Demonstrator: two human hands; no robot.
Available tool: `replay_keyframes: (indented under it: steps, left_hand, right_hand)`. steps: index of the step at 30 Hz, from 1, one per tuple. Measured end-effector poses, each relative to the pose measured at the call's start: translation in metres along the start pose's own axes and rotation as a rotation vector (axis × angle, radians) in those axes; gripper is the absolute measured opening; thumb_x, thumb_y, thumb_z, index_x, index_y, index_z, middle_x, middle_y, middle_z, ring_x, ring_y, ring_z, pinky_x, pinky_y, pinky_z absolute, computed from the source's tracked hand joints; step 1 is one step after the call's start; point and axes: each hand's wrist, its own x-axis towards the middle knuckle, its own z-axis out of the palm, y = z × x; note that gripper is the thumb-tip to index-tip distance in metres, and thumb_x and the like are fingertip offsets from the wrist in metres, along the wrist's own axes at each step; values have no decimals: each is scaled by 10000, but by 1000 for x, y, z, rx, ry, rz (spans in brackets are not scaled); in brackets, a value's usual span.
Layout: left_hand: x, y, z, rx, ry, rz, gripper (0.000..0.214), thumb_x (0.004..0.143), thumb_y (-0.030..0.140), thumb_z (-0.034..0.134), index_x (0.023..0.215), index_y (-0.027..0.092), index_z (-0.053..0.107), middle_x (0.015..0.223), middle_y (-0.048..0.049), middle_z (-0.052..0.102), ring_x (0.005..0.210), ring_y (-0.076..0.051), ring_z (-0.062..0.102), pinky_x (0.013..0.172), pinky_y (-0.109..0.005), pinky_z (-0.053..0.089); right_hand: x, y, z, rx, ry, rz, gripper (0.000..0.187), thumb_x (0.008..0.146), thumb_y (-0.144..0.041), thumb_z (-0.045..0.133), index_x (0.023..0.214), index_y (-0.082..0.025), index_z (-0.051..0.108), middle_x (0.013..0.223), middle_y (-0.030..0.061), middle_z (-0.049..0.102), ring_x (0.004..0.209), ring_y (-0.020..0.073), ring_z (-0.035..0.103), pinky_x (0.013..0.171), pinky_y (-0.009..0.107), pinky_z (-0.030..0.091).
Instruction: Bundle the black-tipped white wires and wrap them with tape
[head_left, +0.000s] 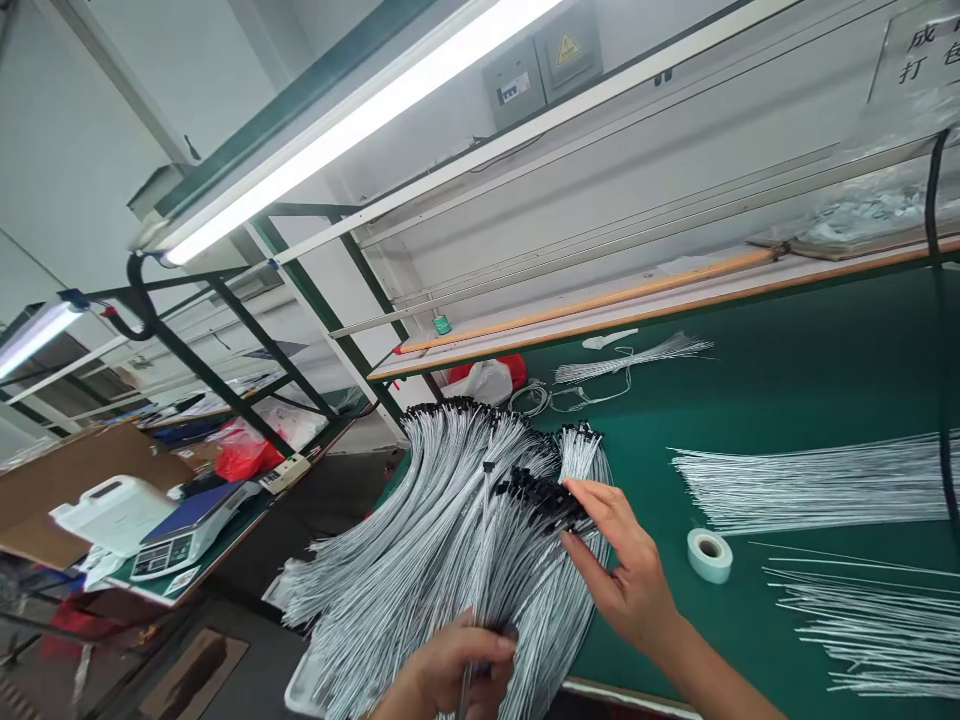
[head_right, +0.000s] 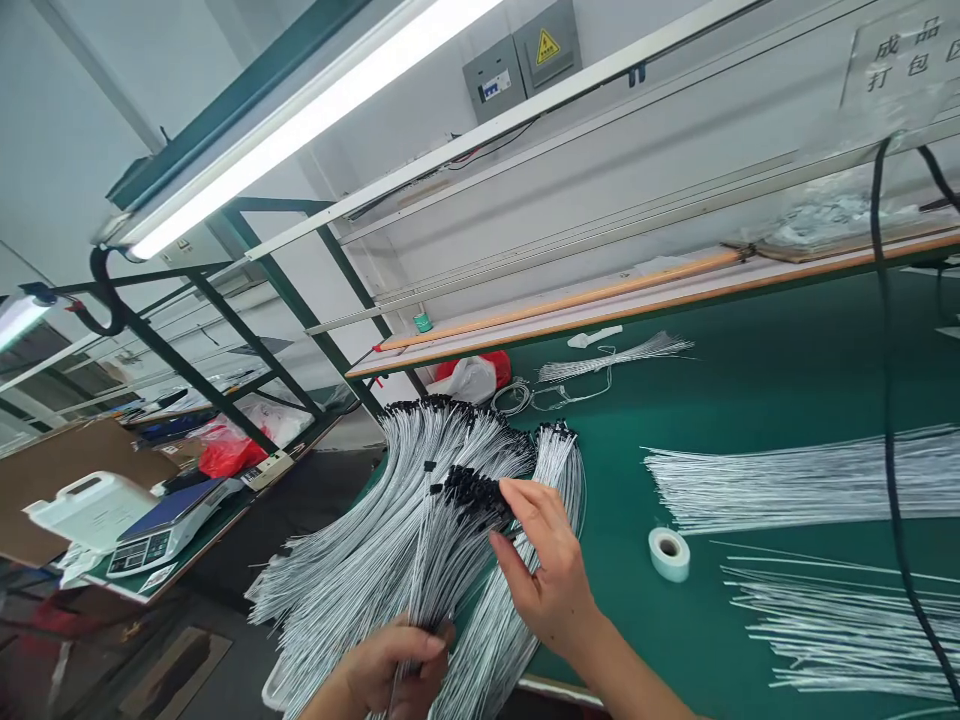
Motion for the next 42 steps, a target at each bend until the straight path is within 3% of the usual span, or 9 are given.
replay_keyframes:
  steps: [6,11,14,16,19,25,32,36,42]
  left_hand:
    - [2,1,4,-40,-123,94,404,670,557,593,562,181,490,328,88,329,245,-66,285,301,-198,254]
    - [7,1,1,-130,-206,75,399,724,558,530,588,184,511,341,87,332,242,-67,258,294,-202,277]
    - [9,1,0,-160,-248,63,410,738,565,506,592,182,514,349,88,327,232,-62,251,285,-202,268]
    - [9,1,1,-171,-265,49,415,742,563,500,587,178,512,349,85,320,228,-57,243,262,-193,215]
    - [12,1,3,-170,-265,59,429,740,562,500,563,171,502,332,81,296,218,-49,221,238,-181,124]
    - [18,0,8,-162,-247,52,464,712,605,496,532,178,487,308,80,274,200,-48,194,226,-185,86]
    - [22,0,15,-180,-283,24,487,725,619,472,519,178,461,296,85,265,194,-37,166,232,-177,50]
    - [23,-1,15,-207,-296,17,486,724,614,479,521,172,474,289,83,272,187,-34,167,213,-177,41]
    - [24,-9,8,-212,-234,10,492,720,622,473,533,168,493,299,79,277,194,-41,183,203,-185,46]
  right_hand:
    - [0,1,-4,-23,-75,-20,578,824,-140,489,1365,-217,303,1213,133,504,1136,283,451,872,471,453]
    - [-12,3,0,-44,231,103,445,778,-150,563,1203,-215,449,1151,131,481,1075,276,470,832,464,448]
    - [-19,7,5,-10,313,245,308,765,-209,594,1054,-212,490,1038,105,489,936,238,508,716,393,472]
    - [-21,9,6,-13,279,288,239,758,-244,607,969,-212,499,976,86,506,883,226,515,682,370,464]
    - [-19,8,6,-83,189,203,123,764,-236,604,841,-221,509,857,52,538,818,217,522,659,356,434]
    - [-14,5,4,-138,92,76,120,782,-198,571,870,-232,495,708,1,568,696,193,540,703,380,370]
    - [-11,9,3,-160,47,167,123,776,-238,588,839,-237,483,686,-13,591,682,195,562,711,371,377]
    - [-8,12,2,-124,-20,95,198,791,-213,581,975,-230,510,711,-11,617,673,180,577,726,378,379]
    - [-11,6,5,-316,46,-13,189,793,-146,575,961,-228,546,807,32,669,721,193,604,778,416,313]
